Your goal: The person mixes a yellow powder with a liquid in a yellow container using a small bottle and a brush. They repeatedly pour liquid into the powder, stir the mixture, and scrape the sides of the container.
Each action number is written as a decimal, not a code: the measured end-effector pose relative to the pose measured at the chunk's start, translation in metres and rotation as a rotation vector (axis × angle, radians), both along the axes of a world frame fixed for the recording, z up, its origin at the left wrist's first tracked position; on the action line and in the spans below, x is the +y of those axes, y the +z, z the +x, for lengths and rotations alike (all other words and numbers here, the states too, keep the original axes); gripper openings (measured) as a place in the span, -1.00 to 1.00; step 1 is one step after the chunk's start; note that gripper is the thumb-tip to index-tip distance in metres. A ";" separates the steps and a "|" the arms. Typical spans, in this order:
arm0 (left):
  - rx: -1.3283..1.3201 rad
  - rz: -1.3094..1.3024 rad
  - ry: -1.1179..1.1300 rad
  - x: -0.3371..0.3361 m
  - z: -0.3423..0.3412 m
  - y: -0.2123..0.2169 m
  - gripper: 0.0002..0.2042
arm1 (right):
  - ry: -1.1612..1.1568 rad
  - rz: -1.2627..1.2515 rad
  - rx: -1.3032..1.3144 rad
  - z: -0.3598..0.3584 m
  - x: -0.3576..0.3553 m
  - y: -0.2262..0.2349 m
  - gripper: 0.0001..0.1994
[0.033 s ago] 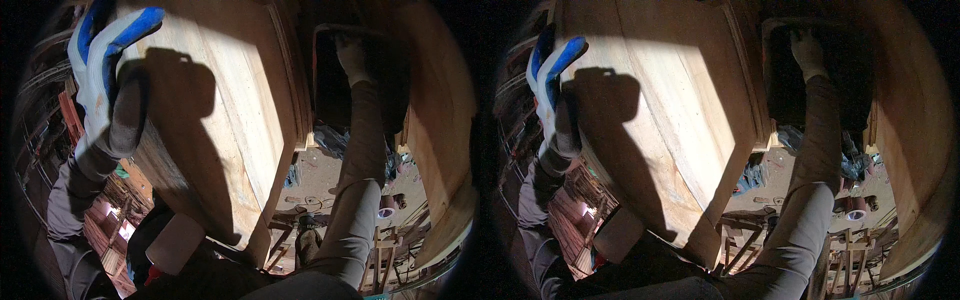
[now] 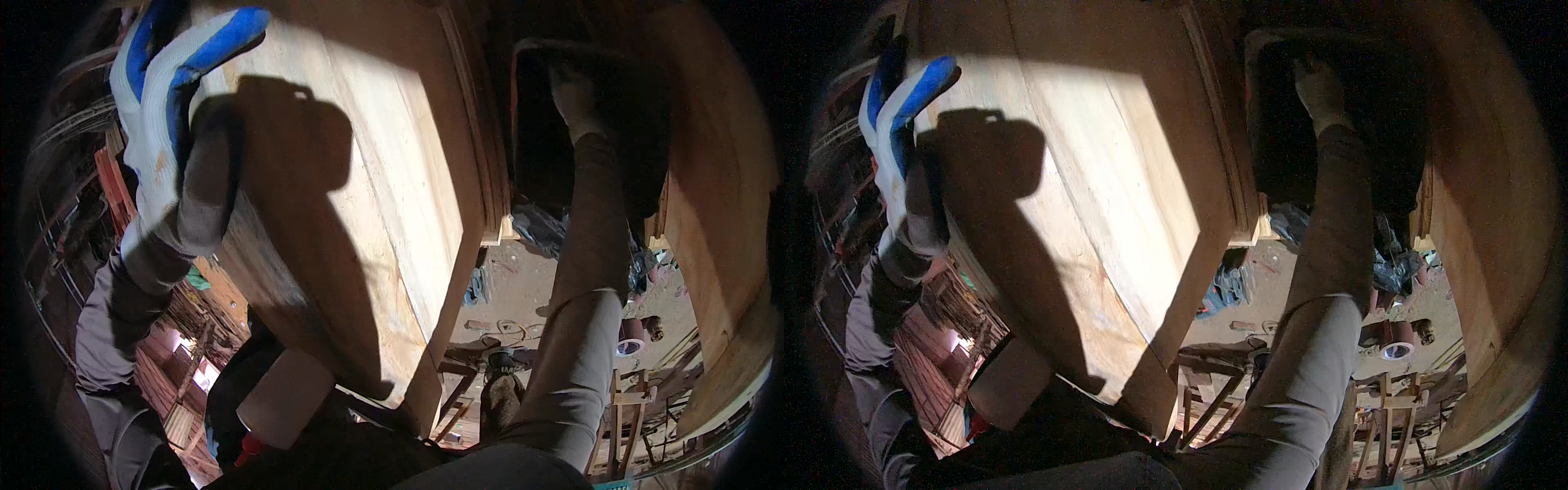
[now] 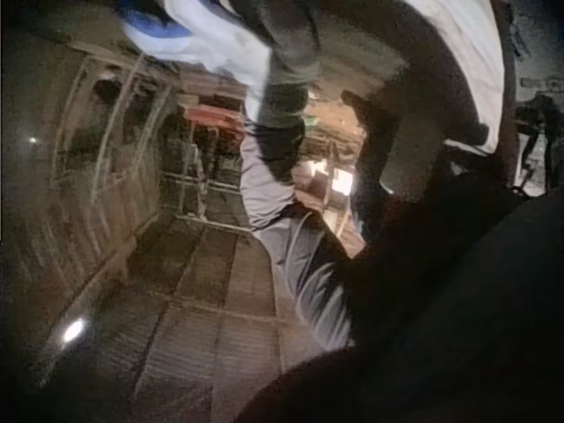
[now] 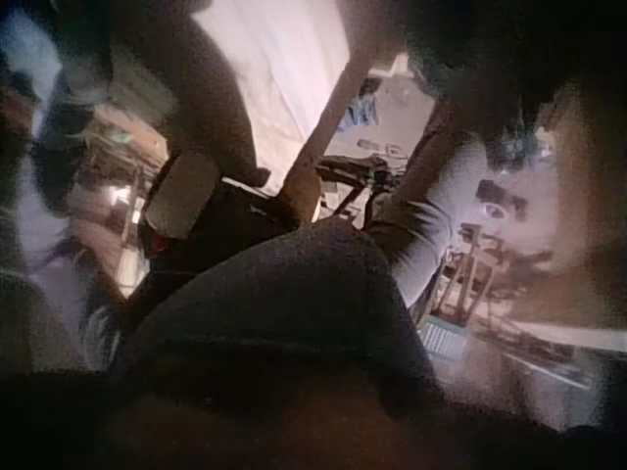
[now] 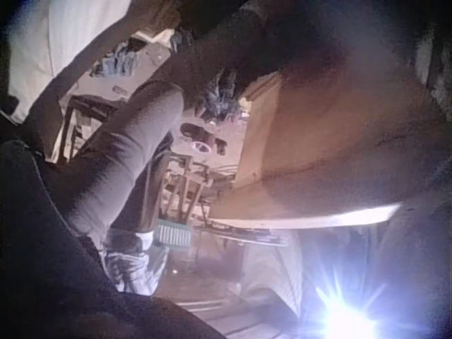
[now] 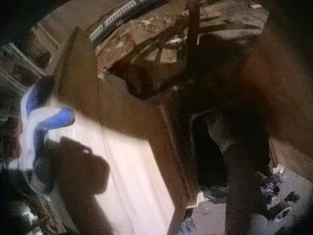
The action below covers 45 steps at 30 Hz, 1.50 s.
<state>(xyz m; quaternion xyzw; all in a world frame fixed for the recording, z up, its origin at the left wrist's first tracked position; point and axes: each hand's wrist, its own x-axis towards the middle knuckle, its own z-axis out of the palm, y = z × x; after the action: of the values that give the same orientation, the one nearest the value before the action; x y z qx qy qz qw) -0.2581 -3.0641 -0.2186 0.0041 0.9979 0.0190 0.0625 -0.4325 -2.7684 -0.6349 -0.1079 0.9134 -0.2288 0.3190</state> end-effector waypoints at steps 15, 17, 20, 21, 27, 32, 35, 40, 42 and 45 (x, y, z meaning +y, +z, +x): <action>0.046 -0.037 0.001 -0.002 0.013 -0.007 -0.29 | 0.574 0.279 0.171 0.011 0.118 0.085 -0.72; 0.061 -0.050 0.003 -0.006 0.011 -0.008 -0.31 | 0.584 0.282 0.284 -0.006 0.095 0.088 -0.72; 0.061 -0.062 0.024 -0.004 0.010 -0.007 -0.33 | 0.581 0.141 0.341 -0.021 0.040 0.061 -0.72; 0.014 -0.044 0.054 0.004 0.007 -0.008 -0.31 | 0.517 0.056 0.235 -0.021 0.018 0.019 -0.71; -0.030 -0.028 0.075 0.006 0.002 -0.007 -0.19 | 0.691 0.270 0.476 0.045 -0.024 -0.108 -0.66; -0.005 -0.044 0.039 0.012 -0.007 -0.007 -0.20 | 0.690 0.350 0.241 0.043 -0.016 -0.113 -0.64; -0.021 -0.048 0.028 0.009 -0.007 -0.006 -0.21 | 0.762 0.386 -0.031 0.050 -0.001 -0.104 -0.62; -0.049 -0.051 0.022 -0.010 0.009 0.002 -0.23 | 0.798 0.487 -0.227 0.020 0.052 -0.014 -0.63; -0.042 -0.019 -0.002 -0.020 0.005 -0.007 -0.24 | 0.680 0.440 -0.231 -0.005 0.109 -0.010 -0.62; -0.059 -0.044 0.008 -0.012 0.010 0.003 -0.26 | 0.660 0.449 -0.203 -0.009 0.116 -0.011 -0.58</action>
<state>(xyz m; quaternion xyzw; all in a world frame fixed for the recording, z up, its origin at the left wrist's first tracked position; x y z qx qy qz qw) -0.2482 -3.0756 -0.2154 -0.0018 0.9958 -0.0027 0.0919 -0.4412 -2.6522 -0.6461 -0.2996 0.8209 0.0810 0.4794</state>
